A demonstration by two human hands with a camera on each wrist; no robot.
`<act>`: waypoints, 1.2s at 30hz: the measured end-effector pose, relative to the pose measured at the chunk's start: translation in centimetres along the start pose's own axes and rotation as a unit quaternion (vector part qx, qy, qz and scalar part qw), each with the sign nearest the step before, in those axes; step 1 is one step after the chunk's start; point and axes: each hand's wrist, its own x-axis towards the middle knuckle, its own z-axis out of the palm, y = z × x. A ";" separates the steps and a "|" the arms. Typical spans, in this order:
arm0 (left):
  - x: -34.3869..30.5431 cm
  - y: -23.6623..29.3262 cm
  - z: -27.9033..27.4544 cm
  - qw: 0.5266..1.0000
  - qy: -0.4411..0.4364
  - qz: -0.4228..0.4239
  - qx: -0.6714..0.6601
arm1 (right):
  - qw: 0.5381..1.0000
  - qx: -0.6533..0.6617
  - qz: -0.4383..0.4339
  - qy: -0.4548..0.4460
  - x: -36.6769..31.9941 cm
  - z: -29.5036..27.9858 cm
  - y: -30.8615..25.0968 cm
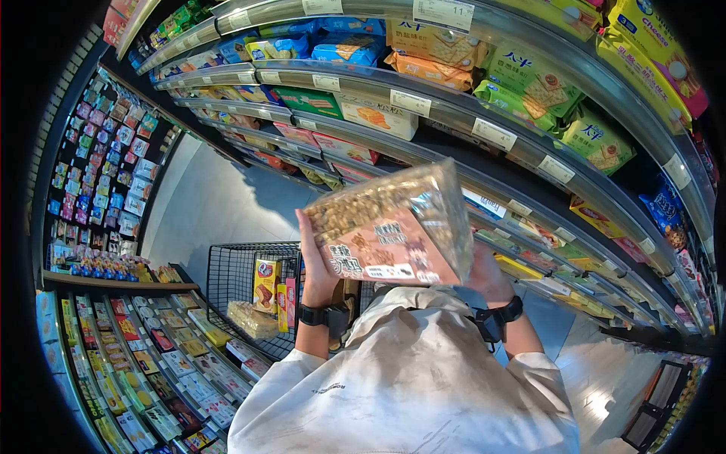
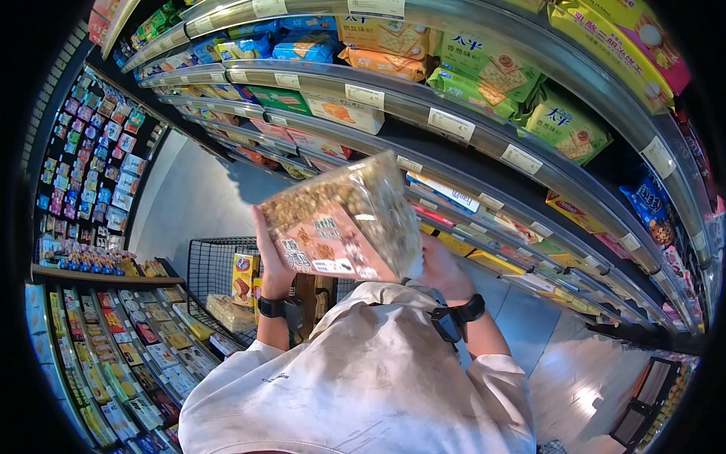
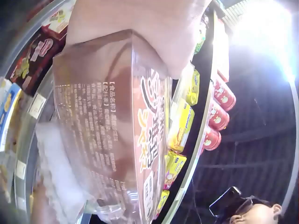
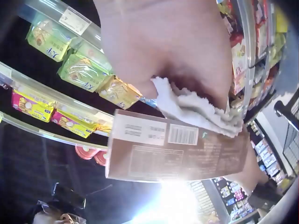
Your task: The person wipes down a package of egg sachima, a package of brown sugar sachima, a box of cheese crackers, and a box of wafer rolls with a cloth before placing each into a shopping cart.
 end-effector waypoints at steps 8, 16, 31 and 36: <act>0.4 -2.8 0.5 0.997 0.012 -0.052 0.048 | 0.996 -0.027 -0.083 0.037 -0.2 5.5 1.3; 1.8 -3.0 -1.6 0.989 0.007 -0.068 0.131 | 0.963 -0.104 -0.151 0.199 0.4 7.2 -2.2; 1.5 -0.9 -4.6 0.920 0.175 0.246 0.250 | 0.956 -0.071 -0.099 0.267 0.1 7.2 -2.0; 0.5 1.9 -2.1 0.766 -0.001 0.427 0.480 | 0.937 -0.112 -0.102 0.316 0.1 5.4 -1.0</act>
